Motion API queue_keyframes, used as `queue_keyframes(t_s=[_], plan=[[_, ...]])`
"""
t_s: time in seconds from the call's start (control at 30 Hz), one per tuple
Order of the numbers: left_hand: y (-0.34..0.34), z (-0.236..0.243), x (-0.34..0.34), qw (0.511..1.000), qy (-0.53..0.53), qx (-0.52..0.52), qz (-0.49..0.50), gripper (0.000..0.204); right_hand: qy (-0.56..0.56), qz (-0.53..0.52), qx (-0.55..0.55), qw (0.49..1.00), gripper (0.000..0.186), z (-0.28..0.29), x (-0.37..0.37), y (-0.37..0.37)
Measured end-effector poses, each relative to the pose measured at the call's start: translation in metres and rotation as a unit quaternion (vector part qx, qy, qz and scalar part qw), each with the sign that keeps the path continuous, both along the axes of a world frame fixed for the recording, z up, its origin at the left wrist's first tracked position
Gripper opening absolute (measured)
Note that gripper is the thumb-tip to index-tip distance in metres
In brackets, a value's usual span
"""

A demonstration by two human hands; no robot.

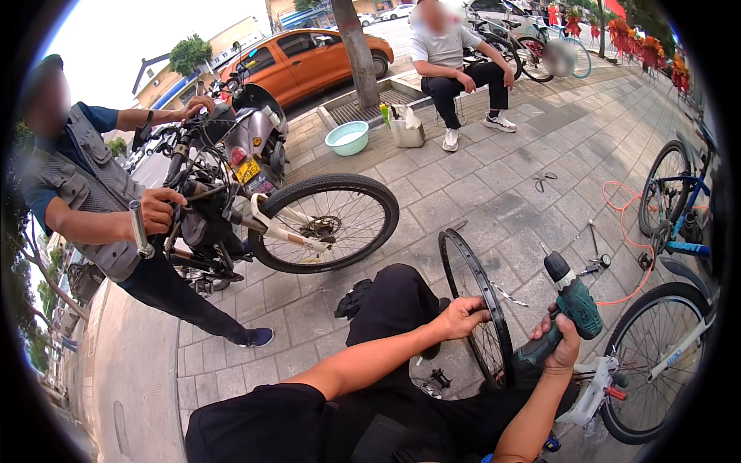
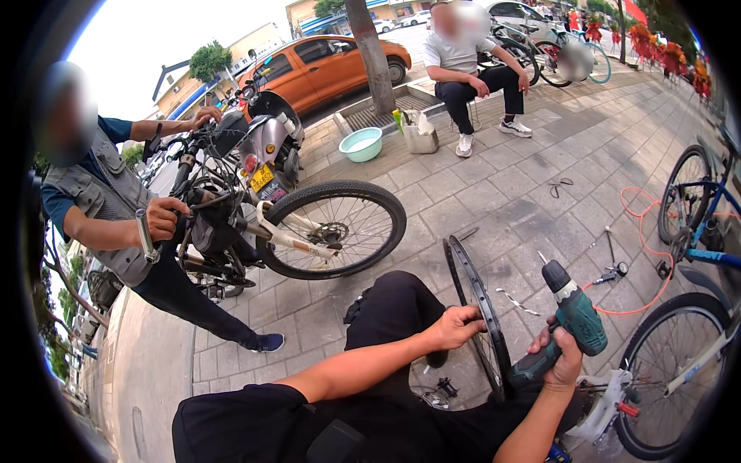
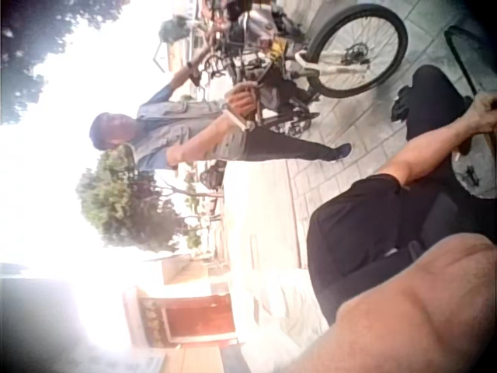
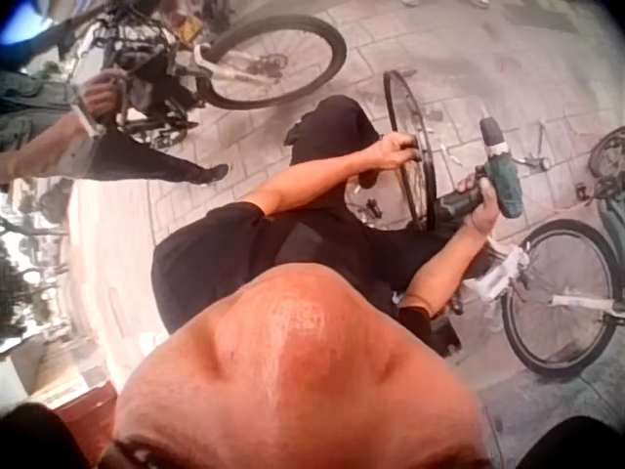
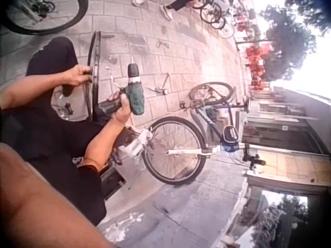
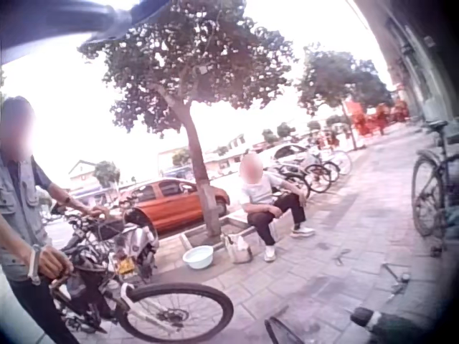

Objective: The person uses a cordless drill to tighten or loosen the rim nuts on a bicycle wheel while seated on a sidewalk. The wheel is held between the legs and rotated as needed. Another person works on a different bicycle nearby.

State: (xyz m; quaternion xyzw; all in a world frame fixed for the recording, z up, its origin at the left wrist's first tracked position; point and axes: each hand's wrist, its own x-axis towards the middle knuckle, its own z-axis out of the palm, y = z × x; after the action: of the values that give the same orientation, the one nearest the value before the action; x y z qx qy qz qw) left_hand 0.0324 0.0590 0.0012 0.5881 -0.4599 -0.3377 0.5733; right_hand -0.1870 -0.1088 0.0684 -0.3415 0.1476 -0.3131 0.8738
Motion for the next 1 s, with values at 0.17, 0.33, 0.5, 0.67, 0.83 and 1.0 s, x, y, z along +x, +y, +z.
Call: queue_keyframes(t_s=[0.17,0.33,0.5,0.67,0.83,1.0], plan=[[-0.012,-0.008,0.014,0.999,0.047,-0.001,-0.011,0.015,-0.015,0.003,0.009,1.000,0.041,0.005,0.001,0.002],[-0.002,-0.006,0.009,0.995,0.098,0.001,0.002,0.013,-0.018,0.020,0.015,1.000,0.042,0.001,0.011,0.009],[-0.015,-0.001,0.011,1.000,-0.011,-0.016,-0.001,0.012,-0.016,-0.028,-0.036,0.999,0.036,-0.035,0.007,-0.014],[0.002,0.001,0.010,0.999,0.001,-0.041,0.031,0.014,0.041,0.023,-0.052,0.998,0.032,0.006,0.011,-0.001],[0.003,0.004,0.016,0.998,-0.008,-0.060,0.033,0.014,0.017,0.059,-0.025,0.998,0.028,0.003,0.021,-0.006],[0.003,0.006,0.015,0.997,-0.019,-0.066,0.031,0.017,0.007,0.089,-0.003,0.996,0.031,-0.005,0.024,-0.008]])
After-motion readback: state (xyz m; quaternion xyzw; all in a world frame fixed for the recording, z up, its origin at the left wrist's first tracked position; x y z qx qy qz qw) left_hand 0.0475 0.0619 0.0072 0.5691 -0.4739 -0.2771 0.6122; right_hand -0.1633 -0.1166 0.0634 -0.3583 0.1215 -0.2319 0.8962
